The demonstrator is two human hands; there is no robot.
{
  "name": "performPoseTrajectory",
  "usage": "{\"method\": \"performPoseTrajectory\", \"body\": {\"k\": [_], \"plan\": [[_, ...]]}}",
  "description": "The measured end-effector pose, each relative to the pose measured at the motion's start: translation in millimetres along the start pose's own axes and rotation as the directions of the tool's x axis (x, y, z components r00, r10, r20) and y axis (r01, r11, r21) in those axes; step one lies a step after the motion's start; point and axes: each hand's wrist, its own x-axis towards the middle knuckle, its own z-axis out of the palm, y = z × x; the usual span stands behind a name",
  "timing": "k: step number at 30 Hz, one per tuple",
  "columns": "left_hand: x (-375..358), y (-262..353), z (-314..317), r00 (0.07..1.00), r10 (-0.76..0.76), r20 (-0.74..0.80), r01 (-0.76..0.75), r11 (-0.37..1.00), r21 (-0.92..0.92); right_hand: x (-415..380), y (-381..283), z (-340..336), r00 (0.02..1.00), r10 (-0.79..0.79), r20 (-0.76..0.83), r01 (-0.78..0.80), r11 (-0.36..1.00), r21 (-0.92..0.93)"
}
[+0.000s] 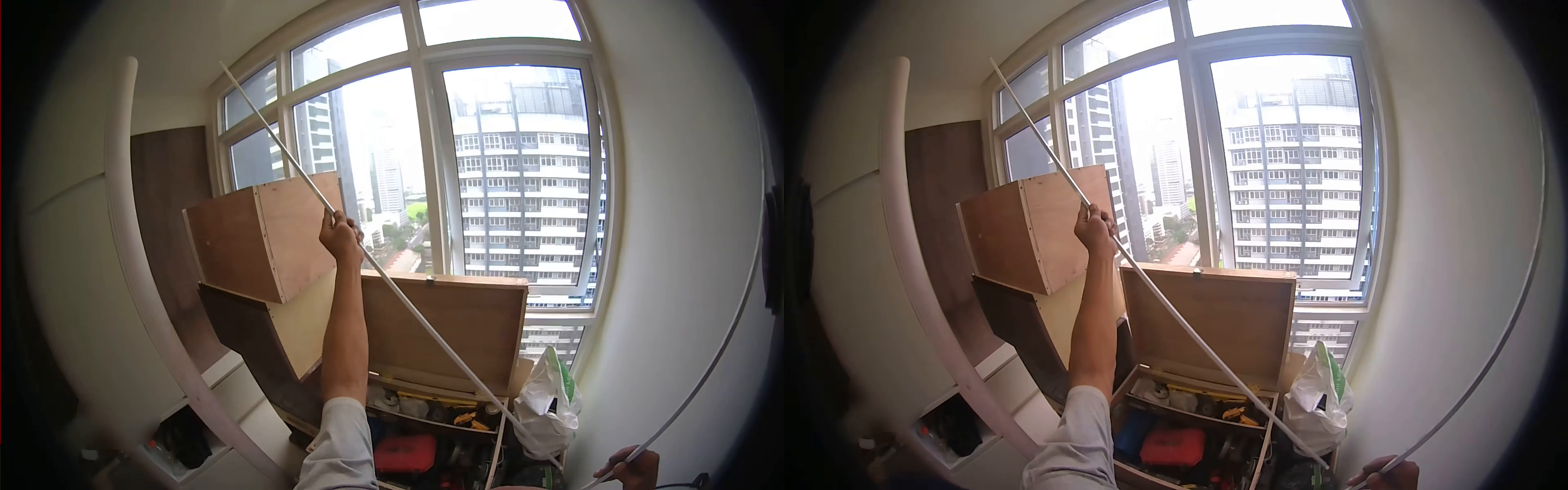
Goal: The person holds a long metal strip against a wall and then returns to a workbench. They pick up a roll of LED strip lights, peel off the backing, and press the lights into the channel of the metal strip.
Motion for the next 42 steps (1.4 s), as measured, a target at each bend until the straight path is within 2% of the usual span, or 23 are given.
{"method": "performPoseTrajectory", "body": {"k": [2,4,6,7,8,10,13,14,15,17,18,20,22,23,26,28,30,32,33,38,39,40,42], "plan": [[44,-5,3,1.0,0.013,0.022,-0.012,0.998,-0.065,4,-7,30,0.991,-0.135,-0.013,0.135,0.991,-0.008],[79,-11,11,0.999,0.025,-0.043,-0.029,0.996,-0.086,11,-15,61,0.986,-0.151,-0.065,0.149,0.988,-0.035],[146,-51,5,0.987,0.152,-0.056,-0.155,0.987,-0.052,23,-6,84,0.955,-0.265,-0.132,0.271,0.962,0.027],[148,-36,15,0.998,0.045,-0.049,-0.051,0.991,-0.121,23,-3,92,0.951,-0.259,-0.167,0.27,0.962,0.047],[177,-50,11,0.999,0.049,0.017,-0.045,0.983,-0.177,24,1,97,0.945,-0.262,-0.195,0.279,0.958,0.068],[192,-43,25,0.995,0.046,-0.088,-0.066,0.967,-0.244,21,0,105,0.948,-0.214,-0.236,0.22,0.975,-0.001],[212,-34,26,1.0,0.021,-0.009,-0.023,0.94,-0.34,19,1,117,0.902,-0.23,-0.366,0.216,0.973,-0.078],[226,-36,23,1.0,0.021,-0.019,-0.025,0.962,-0.27,17,-4,119,0.901,-0.206,-0.382,0.184,0.978,-0.094],[218,-30,27,0.996,0.008,-0.087,-0.033,0.954,-0.298,16,0,118,0.897,-0.226,-0.379,0.211,0.974,-0.083],[303,-69,-1,0.996,-0.024,0.086,0.055,0.92,-0.387,11,3,113,0.907,-0.236,-0.35,0.219,0.972,-0.087],[306,-76,-2,0.994,-0.047,0.096,0.08,0.923,-0.377,9,5,110,0.91,-0.242,-0.336,0.227,0.97,-0.085],[308,-65,-4,0.966,-0.041,0.256,0.086,0.982,-0.169,3,7,101,0.928,-0.232,-0.29,0.232,0.972,-0.036],[249,-27,13,0.924,-0.22,0.313,0.231,0.973,0.002,-1,12,92,0.935,-0.21,-0.287,0.207,0.977,-0.042],[271,-42,1,0.889,-0.159,0.429,0.244,0.958,-0.15,-2,14,89,0.937,-0.212,-0.276,0.215,0.976,-0.018],[290,-39,-18,0.841,-0.217,0.495,0.342,0.923,-0.176,-5,23,74,0.948,-0.184,-0.258,0.195,0.981,0.017],[284,-29,-17,0.846,-0.225,0.483,0.336,0.929,-0.154,-4,25,68,0.955,-0.206,-0.213,0.202,0.979,-0.042],[288,-22,-21,0.85,-0.245,0.466,0.34,0.931,-0.131,-5,24,69,0.957,-0.167,-0.235,0.173,0.985,0.002],[309,-22,-29,0.793,-0.164,0.586,0.292,0.947,-0.131,-7,21,72,0.959,-0.118,-0.258,0.102,0.992,-0.074],[299,-17,-22,0.86,-0.131,0.493,0.218,0.968,-0.124,-8,23,74,0.957,-0.109,-0.27,0.094,0.993,-0.068],[344,-46,-26,0.827,-0.037,0.561,0.173,0.966,-0.191,-2,24,90,0.939,-0.083,-0.333,0.078,0.997,-0.029],[371,-65,-32,0.777,0.126,0.617,-0.156,0.988,-0.006,2,28,97,0.936,-0.08,-0.343,0.087,0.996,0.006],[390,-81,-34,0.676,0.255,0.691,-0.477,0.866,0.148,8,29,104,0.933,-0.088,-0.35,0.093,0.996,-0.001],[389,-100,-25,0.712,0.293,0.638,-0.462,0.88,0.112,20,29,117,0.909,-0.061,-0.412,0.038,0.997,-0.064]]}}
